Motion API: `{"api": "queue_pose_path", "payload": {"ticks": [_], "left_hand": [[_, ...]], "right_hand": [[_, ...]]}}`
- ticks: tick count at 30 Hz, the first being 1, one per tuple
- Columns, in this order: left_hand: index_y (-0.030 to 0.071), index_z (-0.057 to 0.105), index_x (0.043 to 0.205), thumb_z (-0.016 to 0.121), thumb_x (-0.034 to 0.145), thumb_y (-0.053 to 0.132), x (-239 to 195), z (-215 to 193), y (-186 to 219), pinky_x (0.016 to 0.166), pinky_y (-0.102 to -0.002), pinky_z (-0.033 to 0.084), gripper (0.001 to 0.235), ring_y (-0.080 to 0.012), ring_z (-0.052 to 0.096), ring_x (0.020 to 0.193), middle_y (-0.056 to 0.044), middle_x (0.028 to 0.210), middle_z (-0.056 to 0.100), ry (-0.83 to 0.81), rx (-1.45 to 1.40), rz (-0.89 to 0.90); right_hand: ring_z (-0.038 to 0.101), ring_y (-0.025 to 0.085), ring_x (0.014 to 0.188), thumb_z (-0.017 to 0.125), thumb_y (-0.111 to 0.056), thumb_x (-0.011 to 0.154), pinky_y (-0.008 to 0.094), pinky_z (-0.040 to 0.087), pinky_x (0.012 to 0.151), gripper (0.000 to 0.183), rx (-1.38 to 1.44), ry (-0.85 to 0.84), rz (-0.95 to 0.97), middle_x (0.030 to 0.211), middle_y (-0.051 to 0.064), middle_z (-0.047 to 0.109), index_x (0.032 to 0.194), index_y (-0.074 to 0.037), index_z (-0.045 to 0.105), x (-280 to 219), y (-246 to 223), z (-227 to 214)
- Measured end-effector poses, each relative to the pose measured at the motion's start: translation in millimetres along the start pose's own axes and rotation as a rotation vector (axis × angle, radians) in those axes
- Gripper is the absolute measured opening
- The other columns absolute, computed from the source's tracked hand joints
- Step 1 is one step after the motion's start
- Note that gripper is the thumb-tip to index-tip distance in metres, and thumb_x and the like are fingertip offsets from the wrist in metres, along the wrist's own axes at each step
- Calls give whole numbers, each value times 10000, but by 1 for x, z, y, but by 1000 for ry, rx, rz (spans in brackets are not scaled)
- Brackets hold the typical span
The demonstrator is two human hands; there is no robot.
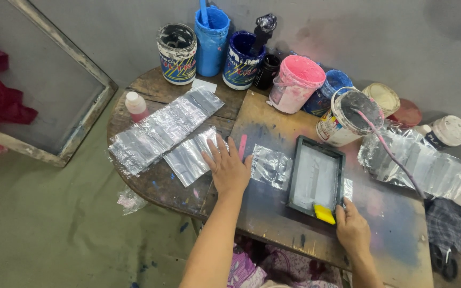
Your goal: Organizing small plastic bags into a larger sleeve and using a squeegee on a small frame at a workbench.
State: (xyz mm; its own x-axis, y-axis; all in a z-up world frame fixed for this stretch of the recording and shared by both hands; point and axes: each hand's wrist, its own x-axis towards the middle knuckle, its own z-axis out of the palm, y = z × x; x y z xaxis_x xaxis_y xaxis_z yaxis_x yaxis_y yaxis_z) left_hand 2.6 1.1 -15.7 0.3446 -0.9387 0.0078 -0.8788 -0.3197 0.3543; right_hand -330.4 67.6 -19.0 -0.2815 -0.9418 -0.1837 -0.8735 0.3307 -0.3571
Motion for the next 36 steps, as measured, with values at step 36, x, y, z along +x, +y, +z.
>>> {"api": "queue_pose_path", "payload": {"ticks": [36], "left_hand": [[184, 651, 1325, 489, 965, 485, -87, 13, 43, 1117, -786, 43, 496, -414, 301, 1492, -79, 1482, 567, 295, -308, 514]], "right_hand": [[722, 160, 1064, 728, -333, 893, 281, 637, 877, 412, 162, 162, -582, 1280, 37, 717, 1270, -168, 729, -30, 18, -21]]}}
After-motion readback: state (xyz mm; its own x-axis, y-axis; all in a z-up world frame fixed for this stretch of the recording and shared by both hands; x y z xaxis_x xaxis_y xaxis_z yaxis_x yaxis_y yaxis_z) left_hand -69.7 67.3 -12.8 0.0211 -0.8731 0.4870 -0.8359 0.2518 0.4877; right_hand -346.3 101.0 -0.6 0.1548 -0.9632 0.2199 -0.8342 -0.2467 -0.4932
